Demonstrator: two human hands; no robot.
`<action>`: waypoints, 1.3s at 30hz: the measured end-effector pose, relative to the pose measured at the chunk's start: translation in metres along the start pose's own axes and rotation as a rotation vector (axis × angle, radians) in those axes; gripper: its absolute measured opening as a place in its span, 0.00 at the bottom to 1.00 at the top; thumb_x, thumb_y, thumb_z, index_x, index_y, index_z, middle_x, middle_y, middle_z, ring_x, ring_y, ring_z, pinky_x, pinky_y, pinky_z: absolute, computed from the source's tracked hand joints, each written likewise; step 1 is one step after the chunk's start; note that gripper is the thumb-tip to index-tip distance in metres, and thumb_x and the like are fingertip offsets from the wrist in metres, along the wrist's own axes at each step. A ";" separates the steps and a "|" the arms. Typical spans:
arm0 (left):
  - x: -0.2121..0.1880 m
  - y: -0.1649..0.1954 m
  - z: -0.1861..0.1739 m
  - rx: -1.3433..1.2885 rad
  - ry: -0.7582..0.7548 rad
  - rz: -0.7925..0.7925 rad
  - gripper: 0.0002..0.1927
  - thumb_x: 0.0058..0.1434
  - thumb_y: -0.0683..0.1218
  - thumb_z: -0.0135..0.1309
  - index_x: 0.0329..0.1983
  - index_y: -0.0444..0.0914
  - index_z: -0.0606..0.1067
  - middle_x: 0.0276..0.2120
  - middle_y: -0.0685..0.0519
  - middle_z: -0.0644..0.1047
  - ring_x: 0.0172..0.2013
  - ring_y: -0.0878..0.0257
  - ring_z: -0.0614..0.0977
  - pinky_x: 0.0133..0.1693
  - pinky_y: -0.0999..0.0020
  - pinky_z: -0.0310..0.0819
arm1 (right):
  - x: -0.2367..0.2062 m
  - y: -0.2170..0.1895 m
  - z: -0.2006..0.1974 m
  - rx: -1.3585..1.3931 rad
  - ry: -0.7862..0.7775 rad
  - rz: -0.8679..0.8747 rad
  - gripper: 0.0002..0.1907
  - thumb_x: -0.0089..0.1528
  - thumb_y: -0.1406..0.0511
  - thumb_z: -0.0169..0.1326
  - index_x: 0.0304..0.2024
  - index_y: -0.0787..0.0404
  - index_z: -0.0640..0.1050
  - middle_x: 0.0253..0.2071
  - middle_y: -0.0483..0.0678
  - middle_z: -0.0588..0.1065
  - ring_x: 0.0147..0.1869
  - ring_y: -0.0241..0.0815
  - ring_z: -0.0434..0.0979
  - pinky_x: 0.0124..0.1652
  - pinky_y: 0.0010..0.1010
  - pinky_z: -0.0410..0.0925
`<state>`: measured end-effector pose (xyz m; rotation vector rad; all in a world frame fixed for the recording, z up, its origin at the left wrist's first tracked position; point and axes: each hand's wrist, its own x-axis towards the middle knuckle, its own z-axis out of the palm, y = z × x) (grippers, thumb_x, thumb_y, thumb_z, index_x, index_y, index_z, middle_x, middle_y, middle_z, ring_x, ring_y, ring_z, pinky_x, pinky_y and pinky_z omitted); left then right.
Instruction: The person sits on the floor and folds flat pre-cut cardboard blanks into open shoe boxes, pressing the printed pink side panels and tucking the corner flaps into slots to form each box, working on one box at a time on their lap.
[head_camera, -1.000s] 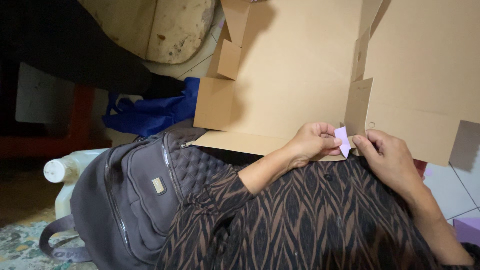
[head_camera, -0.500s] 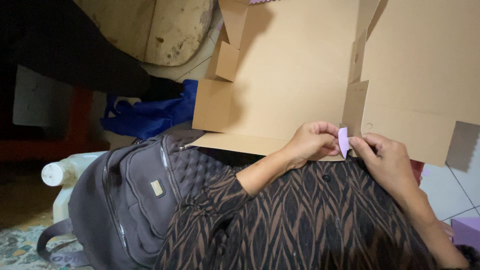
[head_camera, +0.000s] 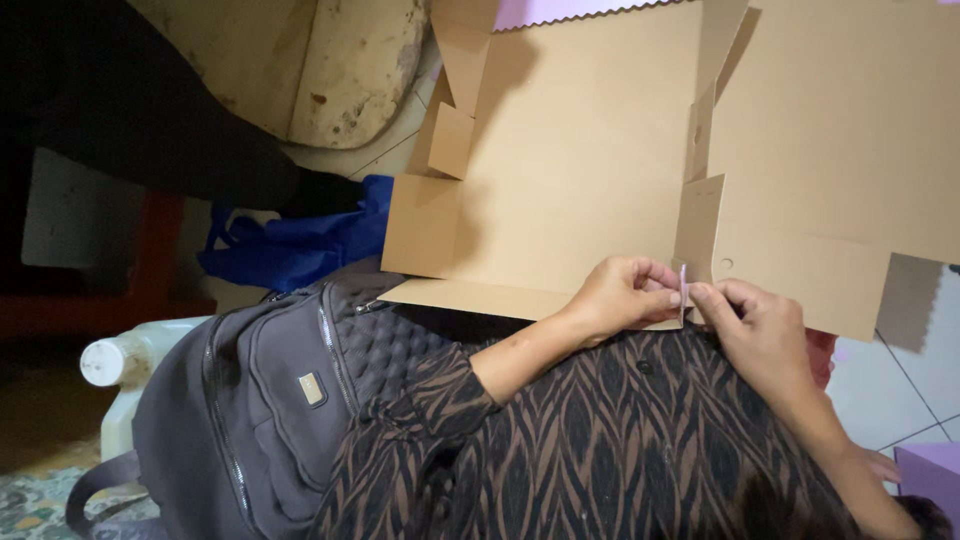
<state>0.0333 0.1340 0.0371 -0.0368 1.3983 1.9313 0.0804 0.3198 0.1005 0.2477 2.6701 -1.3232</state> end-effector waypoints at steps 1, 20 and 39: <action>-0.001 0.002 0.000 0.094 0.017 0.035 0.13 0.61 0.41 0.61 0.46 0.29 0.77 0.33 0.50 0.82 0.31 0.66 0.83 0.34 0.73 0.79 | -0.001 -0.002 0.001 -0.006 0.010 -0.009 0.18 0.67 0.58 0.57 0.34 0.67 0.81 0.17 0.46 0.69 0.23 0.29 0.63 0.23 0.28 0.58; -0.009 0.026 0.017 0.875 0.197 0.321 0.14 0.58 0.52 0.57 0.31 0.35 0.78 0.27 0.43 0.80 0.30 0.48 0.82 0.35 0.56 0.76 | 0.009 -0.034 -0.009 -0.475 0.004 -0.009 0.31 0.61 0.45 0.58 0.25 0.67 0.76 0.20 0.60 0.74 0.26 0.58 0.75 0.30 0.45 0.67; 0.016 0.048 0.007 0.895 -0.285 0.274 0.15 0.56 0.52 0.52 0.32 0.36 0.81 0.25 0.44 0.82 0.26 0.54 0.83 0.33 0.59 0.76 | 0.007 -0.012 -0.001 -0.406 0.028 -0.223 0.15 0.68 0.60 0.49 0.33 0.65 0.75 0.29 0.64 0.75 0.35 0.67 0.76 0.36 0.54 0.69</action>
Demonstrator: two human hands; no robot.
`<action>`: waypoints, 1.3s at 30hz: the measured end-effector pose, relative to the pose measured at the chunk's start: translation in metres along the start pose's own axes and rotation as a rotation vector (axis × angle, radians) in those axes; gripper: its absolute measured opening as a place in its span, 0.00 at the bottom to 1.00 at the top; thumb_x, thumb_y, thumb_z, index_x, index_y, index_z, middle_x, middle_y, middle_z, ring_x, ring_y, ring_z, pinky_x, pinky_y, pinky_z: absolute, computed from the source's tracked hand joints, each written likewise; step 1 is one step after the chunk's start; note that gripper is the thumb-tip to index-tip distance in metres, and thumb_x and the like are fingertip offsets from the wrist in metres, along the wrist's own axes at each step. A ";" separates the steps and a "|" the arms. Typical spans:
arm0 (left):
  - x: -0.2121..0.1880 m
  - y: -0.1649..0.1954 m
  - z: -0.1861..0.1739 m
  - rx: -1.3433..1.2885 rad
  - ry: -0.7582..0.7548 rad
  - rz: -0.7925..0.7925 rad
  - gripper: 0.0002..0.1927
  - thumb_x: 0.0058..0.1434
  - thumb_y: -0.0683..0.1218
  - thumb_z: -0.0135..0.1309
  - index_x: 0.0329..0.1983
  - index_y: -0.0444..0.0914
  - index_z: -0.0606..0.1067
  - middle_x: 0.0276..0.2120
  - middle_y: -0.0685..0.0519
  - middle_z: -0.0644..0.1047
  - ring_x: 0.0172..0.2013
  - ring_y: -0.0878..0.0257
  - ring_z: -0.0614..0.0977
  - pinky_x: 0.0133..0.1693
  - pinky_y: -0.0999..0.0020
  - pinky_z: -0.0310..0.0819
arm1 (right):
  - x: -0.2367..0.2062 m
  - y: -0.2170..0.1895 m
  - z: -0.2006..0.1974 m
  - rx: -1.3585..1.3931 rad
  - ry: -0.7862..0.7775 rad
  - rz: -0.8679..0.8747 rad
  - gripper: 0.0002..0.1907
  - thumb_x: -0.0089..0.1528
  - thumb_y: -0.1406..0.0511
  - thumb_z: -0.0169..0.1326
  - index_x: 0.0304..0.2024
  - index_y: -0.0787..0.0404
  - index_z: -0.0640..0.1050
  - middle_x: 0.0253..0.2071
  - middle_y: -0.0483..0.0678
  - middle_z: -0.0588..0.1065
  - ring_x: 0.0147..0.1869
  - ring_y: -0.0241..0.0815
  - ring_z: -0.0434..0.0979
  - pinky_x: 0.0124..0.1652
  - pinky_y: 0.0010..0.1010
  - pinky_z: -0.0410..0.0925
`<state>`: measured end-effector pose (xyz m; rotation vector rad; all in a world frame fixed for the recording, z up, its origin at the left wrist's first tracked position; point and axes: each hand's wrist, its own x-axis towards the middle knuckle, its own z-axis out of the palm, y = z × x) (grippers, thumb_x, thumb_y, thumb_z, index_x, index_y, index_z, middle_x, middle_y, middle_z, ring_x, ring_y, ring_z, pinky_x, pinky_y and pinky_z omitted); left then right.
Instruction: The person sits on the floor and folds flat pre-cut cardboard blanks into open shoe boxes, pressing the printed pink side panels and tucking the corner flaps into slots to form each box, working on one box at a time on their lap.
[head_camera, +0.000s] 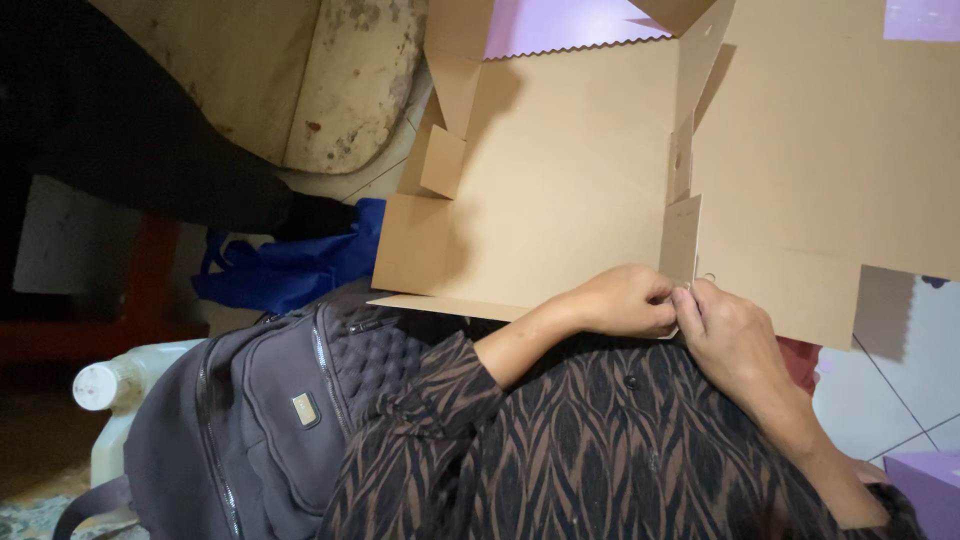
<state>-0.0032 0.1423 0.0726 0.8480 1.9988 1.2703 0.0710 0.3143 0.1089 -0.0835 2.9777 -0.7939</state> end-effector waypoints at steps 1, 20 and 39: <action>-0.001 0.000 0.001 -0.005 0.022 0.009 0.15 0.57 0.52 0.52 0.32 0.36 0.80 0.25 0.44 0.82 0.26 0.53 0.83 0.33 0.59 0.76 | 0.000 0.000 0.000 0.008 -0.002 0.005 0.15 0.68 0.60 0.49 0.34 0.65 0.75 0.29 0.64 0.75 0.35 0.67 0.76 0.36 0.54 0.69; 0.004 -0.013 -0.025 -0.134 -0.238 0.065 0.15 0.61 0.54 0.62 0.30 0.37 0.80 0.20 0.57 0.77 0.24 0.70 0.75 0.29 0.69 0.71 | -0.006 -0.002 0.000 0.192 0.007 0.008 0.15 0.69 0.59 0.48 0.37 0.64 0.76 0.30 0.63 0.75 0.35 0.65 0.77 0.34 0.50 0.68; -0.028 0.013 -0.008 -0.227 0.011 -0.030 0.14 0.60 0.48 0.58 0.22 0.36 0.73 0.16 0.57 0.67 0.22 0.72 0.67 0.25 0.68 0.64 | -0.021 0.013 0.021 0.266 0.037 0.025 0.17 0.70 0.59 0.47 0.33 0.66 0.71 0.27 0.63 0.74 0.33 0.65 0.75 0.32 0.49 0.65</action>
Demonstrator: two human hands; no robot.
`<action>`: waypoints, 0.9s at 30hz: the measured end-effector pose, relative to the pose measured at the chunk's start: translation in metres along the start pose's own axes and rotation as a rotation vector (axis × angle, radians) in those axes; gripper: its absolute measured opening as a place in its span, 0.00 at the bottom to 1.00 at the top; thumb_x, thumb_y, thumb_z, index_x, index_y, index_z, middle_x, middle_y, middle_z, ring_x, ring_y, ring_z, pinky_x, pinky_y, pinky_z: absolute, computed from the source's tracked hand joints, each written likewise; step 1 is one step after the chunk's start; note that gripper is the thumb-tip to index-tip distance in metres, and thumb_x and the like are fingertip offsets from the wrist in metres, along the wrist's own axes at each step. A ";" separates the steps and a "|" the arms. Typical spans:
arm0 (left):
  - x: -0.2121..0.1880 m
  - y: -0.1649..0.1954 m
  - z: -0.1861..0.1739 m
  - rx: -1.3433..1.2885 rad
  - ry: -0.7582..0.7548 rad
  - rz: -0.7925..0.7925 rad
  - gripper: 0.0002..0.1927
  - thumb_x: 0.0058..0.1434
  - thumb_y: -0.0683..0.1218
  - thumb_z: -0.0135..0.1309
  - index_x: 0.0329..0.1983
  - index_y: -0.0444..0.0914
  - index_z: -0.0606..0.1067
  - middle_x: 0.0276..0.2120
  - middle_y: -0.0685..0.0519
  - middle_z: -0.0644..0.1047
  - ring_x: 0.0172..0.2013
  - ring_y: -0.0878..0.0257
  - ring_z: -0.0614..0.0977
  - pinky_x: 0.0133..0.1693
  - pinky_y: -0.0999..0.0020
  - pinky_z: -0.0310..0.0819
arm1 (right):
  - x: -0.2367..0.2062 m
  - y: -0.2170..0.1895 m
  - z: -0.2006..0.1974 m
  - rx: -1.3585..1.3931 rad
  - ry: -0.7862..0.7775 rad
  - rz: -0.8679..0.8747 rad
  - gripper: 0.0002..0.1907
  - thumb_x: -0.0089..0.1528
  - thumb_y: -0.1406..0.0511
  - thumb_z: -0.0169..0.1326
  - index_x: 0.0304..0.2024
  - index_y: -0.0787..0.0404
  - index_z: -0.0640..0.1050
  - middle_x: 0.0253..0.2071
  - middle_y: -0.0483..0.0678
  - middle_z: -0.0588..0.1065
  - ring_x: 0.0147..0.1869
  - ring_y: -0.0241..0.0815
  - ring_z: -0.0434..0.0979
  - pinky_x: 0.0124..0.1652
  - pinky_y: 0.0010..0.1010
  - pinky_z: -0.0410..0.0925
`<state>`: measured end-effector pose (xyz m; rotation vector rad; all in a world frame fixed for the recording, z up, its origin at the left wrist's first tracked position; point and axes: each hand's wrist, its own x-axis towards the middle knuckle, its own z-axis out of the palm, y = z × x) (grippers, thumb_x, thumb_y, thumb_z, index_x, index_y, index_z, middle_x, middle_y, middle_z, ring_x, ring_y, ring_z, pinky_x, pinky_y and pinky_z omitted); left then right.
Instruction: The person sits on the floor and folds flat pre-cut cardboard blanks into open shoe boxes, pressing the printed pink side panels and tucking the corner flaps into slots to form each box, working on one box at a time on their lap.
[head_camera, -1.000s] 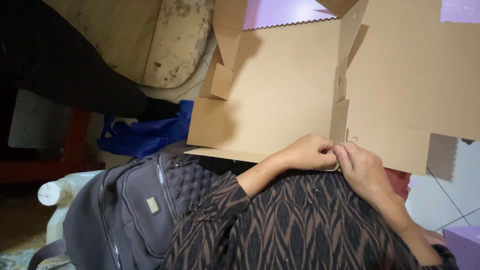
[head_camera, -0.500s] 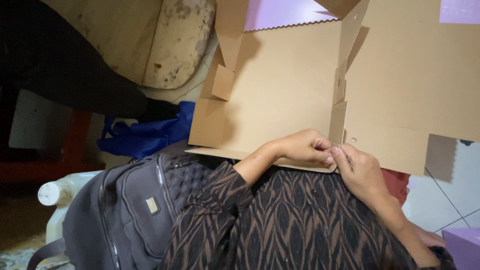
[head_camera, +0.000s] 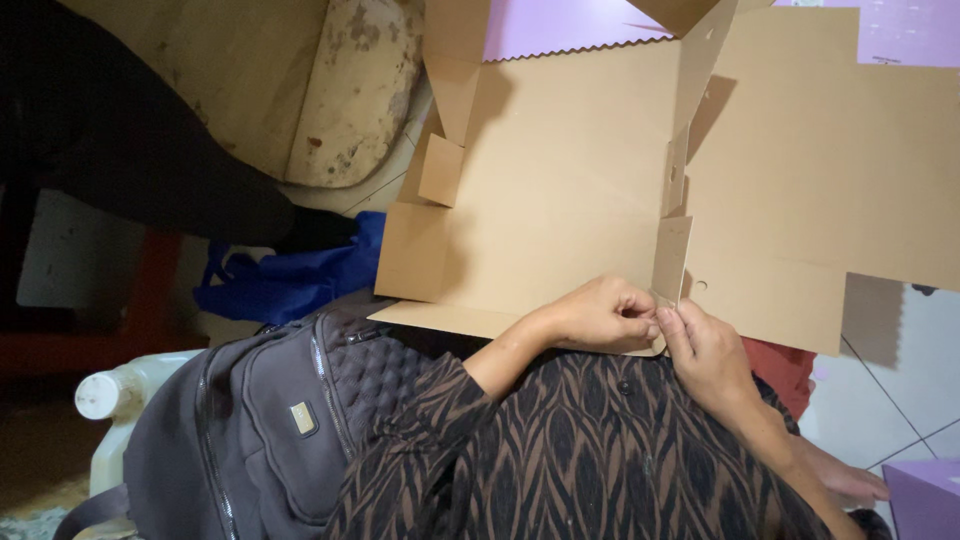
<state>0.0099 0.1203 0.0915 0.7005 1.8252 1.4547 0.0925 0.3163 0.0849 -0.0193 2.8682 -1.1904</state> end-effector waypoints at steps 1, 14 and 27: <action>-0.001 0.002 0.002 0.019 0.016 0.024 0.14 0.60 0.48 0.57 0.22 0.36 0.73 0.16 0.56 0.69 0.21 0.72 0.69 0.25 0.68 0.65 | -0.002 -0.002 -0.001 0.009 0.005 -0.003 0.17 0.70 0.59 0.47 0.33 0.66 0.72 0.27 0.63 0.74 0.32 0.65 0.75 0.32 0.49 0.65; -0.003 -0.002 0.016 -0.035 0.075 0.076 0.08 0.54 0.44 0.57 0.36 0.36 0.81 0.23 0.56 0.79 0.25 0.73 0.77 0.30 0.71 0.73 | 0.001 -0.020 -0.008 0.077 -0.016 0.148 0.22 0.66 0.54 0.52 0.30 0.67 0.76 0.20 0.59 0.71 0.21 0.51 0.71 0.25 0.39 0.64; -0.016 -0.013 0.018 -0.214 -0.012 -0.182 0.11 0.64 0.47 0.58 0.30 0.36 0.80 0.20 0.60 0.73 0.22 0.73 0.70 0.25 0.73 0.63 | -0.014 -0.017 0.006 0.211 0.030 0.124 0.18 0.68 0.57 0.49 0.35 0.66 0.79 0.19 0.53 0.72 0.23 0.38 0.68 0.25 0.34 0.63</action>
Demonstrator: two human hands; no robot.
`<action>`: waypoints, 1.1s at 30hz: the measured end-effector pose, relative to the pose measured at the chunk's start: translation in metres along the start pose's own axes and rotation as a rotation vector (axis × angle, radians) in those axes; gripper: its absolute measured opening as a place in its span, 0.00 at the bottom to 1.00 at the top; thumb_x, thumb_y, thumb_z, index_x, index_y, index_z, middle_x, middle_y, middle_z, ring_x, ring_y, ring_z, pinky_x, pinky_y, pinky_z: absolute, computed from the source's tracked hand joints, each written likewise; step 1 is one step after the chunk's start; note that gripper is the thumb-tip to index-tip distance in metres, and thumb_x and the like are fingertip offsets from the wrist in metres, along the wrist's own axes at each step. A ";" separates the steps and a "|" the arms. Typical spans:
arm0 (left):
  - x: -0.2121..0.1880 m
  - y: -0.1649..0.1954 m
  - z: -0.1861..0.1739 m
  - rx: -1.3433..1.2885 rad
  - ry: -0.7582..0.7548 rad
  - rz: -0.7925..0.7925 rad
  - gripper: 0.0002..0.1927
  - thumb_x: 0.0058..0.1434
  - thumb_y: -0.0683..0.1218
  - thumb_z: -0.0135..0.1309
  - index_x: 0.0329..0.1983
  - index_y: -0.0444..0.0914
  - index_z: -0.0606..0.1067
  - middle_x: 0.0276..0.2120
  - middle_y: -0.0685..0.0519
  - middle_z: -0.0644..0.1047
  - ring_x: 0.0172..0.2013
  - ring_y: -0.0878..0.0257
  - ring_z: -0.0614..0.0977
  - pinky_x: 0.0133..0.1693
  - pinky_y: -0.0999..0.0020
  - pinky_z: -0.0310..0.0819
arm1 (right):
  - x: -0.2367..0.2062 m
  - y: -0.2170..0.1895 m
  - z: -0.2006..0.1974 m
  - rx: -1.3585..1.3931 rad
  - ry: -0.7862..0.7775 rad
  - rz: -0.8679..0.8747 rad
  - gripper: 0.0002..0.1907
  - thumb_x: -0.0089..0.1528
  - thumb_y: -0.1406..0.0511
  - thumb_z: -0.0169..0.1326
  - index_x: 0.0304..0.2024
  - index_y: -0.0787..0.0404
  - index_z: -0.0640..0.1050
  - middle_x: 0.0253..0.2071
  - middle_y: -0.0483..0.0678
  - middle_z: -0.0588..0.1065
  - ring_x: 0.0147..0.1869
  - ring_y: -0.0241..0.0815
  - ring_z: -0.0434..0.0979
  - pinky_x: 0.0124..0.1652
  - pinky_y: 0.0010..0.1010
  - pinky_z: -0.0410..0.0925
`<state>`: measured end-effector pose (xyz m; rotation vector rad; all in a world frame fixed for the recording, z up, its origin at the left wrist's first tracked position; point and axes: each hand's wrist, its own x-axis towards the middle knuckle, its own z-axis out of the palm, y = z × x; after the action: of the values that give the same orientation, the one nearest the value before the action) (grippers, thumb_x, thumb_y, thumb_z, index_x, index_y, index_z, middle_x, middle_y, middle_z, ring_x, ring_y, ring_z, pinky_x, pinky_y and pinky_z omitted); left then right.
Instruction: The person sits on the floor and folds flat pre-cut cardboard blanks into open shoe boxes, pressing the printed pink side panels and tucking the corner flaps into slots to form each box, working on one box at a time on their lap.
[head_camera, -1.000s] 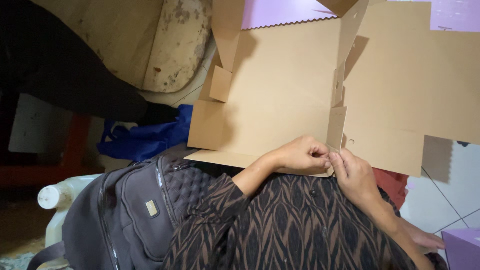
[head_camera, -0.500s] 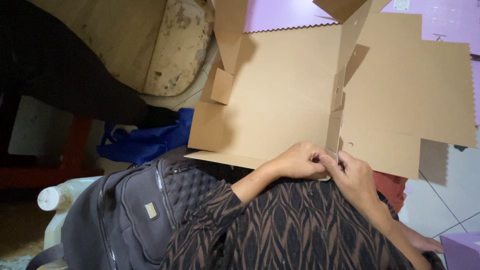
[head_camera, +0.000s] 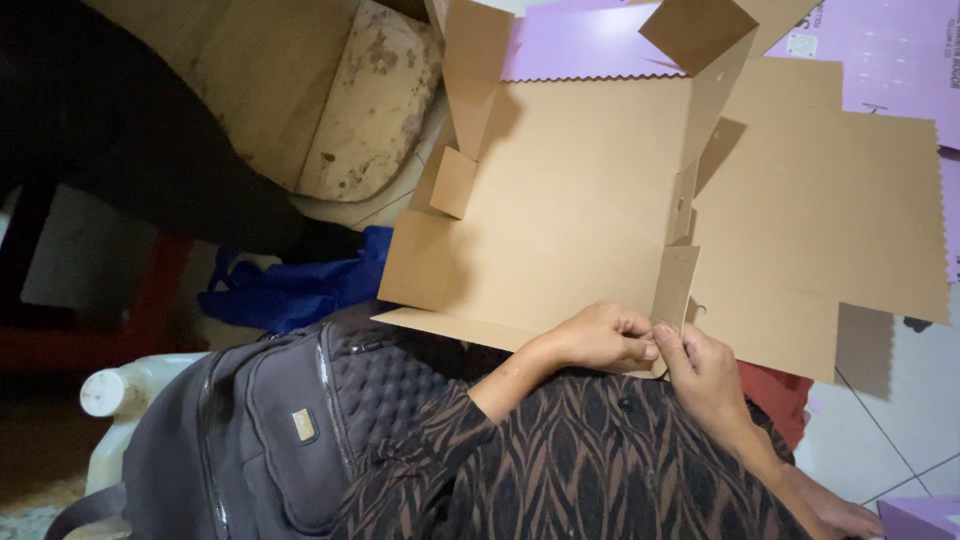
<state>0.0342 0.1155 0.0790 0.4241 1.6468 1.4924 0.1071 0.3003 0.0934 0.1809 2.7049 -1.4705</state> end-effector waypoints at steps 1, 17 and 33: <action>-0.002 0.000 0.001 0.021 0.007 0.023 0.11 0.64 0.48 0.58 0.30 0.36 0.79 0.20 0.60 0.74 0.23 0.73 0.71 0.26 0.73 0.65 | -0.002 0.002 0.001 -0.040 -0.001 0.018 0.19 0.69 0.57 0.50 0.34 0.67 0.78 0.19 0.54 0.71 0.23 0.39 0.67 0.25 0.35 0.63; -0.003 -0.008 0.021 0.357 0.305 0.180 0.10 0.56 0.50 0.61 0.34 0.38 0.81 0.29 0.48 0.83 0.31 0.59 0.86 0.36 0.65 0.79 | -0.015 -0.009 -0.008 0.000 -0.030 -0.029 0.17 0.63 0.56 0.57 0.38 0.66 0.79 0.23 0.48 0.75 0.27 0.32 0.70 0.29 0.29 0.66; -0.009 -0.026 0.024 0.285 0.275 0.086 0.10 0.61 0.50 0.61 0.36 0.38 0.80 0.28 0.52 0.82 0.29 0.66 0.82 0.34 0.68 0.76 | -0.026 0.017 0.006 0.137 -0.042 0.001 0.16 0.64 0.59 0.56 0.30 0.66 0.76 0.20 0.43 0.73 0.26 0.27 0.67 0.25 0.26 0.62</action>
<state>0.0651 0.1180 0.0597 0.4646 2.0957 1.4303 0.1354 0.3027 0.0790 0.1556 2.5730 -1.6405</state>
